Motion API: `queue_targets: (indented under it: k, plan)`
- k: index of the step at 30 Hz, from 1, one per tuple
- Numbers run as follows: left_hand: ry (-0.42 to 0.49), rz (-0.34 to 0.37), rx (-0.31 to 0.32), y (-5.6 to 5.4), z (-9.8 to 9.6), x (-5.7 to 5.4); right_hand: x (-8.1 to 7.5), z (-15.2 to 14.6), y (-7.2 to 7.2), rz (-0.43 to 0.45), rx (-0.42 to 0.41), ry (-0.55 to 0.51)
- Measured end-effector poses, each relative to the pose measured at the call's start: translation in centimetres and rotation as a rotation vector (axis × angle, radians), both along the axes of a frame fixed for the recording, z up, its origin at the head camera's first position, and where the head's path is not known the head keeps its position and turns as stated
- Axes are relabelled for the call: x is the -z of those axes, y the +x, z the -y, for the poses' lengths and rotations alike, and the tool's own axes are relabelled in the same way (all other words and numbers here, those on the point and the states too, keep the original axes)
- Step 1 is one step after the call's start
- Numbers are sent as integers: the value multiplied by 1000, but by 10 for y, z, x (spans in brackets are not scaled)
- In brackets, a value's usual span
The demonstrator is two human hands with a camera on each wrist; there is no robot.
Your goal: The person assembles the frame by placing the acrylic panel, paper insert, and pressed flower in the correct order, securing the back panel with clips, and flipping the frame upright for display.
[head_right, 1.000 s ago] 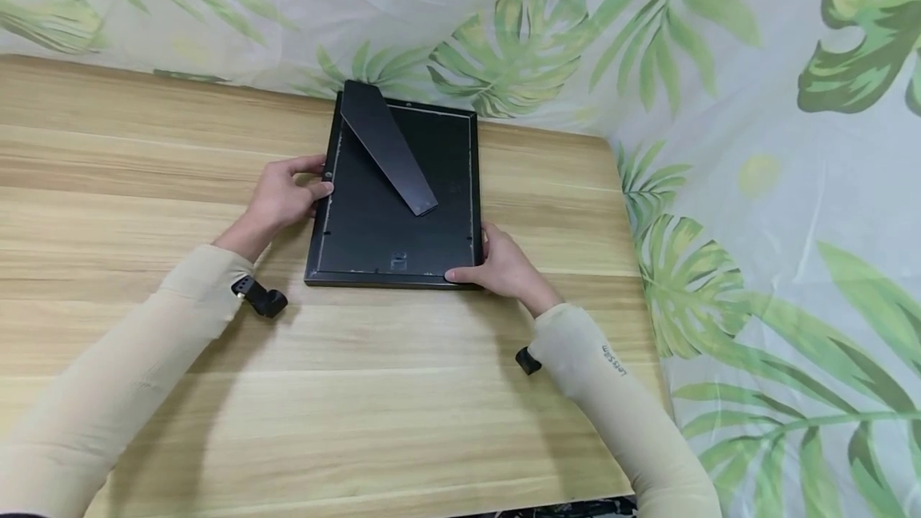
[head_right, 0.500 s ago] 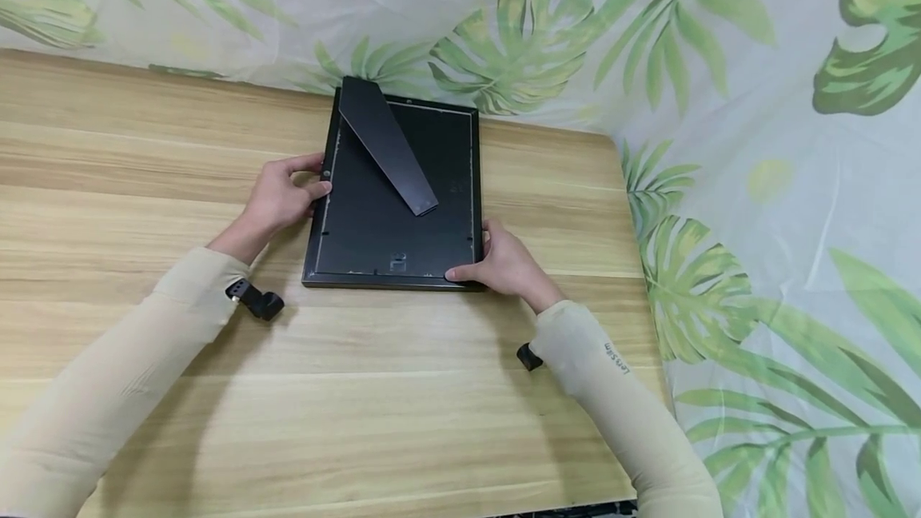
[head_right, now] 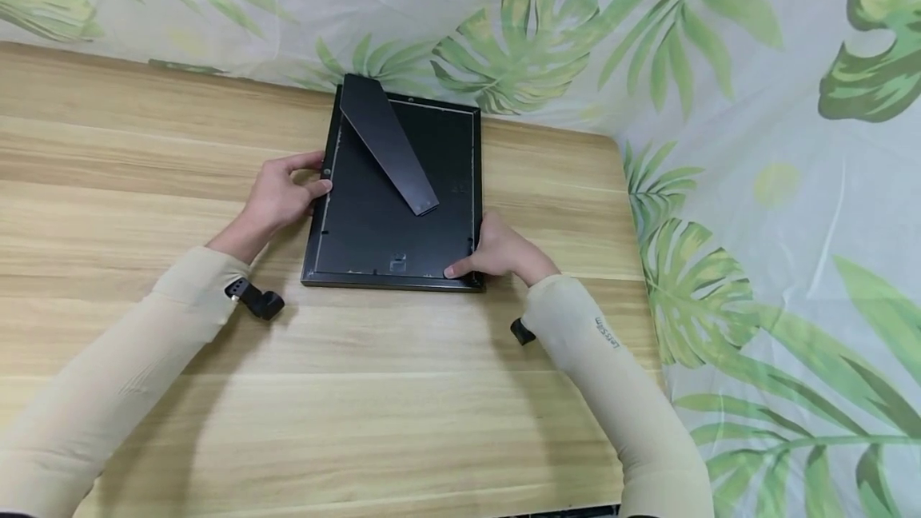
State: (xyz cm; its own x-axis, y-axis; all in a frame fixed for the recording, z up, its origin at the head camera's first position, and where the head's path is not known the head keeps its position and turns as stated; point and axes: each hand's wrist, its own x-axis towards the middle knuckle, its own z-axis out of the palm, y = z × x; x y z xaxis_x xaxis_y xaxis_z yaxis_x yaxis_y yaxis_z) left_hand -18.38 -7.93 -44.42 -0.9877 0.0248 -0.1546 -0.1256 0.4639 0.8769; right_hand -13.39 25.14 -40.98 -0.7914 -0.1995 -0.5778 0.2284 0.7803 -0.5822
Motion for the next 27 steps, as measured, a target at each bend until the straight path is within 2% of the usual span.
queue_targets:
  k: [8,13,18,23,27]
  plan:
    - [0,17,-2,3,0,1,-9,9,-16,168,-85,183]
    - [-7,10,-7,3,1,2,-11,12,-21,214,-103,243]
    - [-29,-3,-6,2,-2,6,-5,6,-20,154,-93,214]
    - [-50,4,-7,1,-2,13,11,-2,-11,9,-83,64]
    - [-16,35,-8,4,-2,17,22,-6,-2,-56,-61,-7]
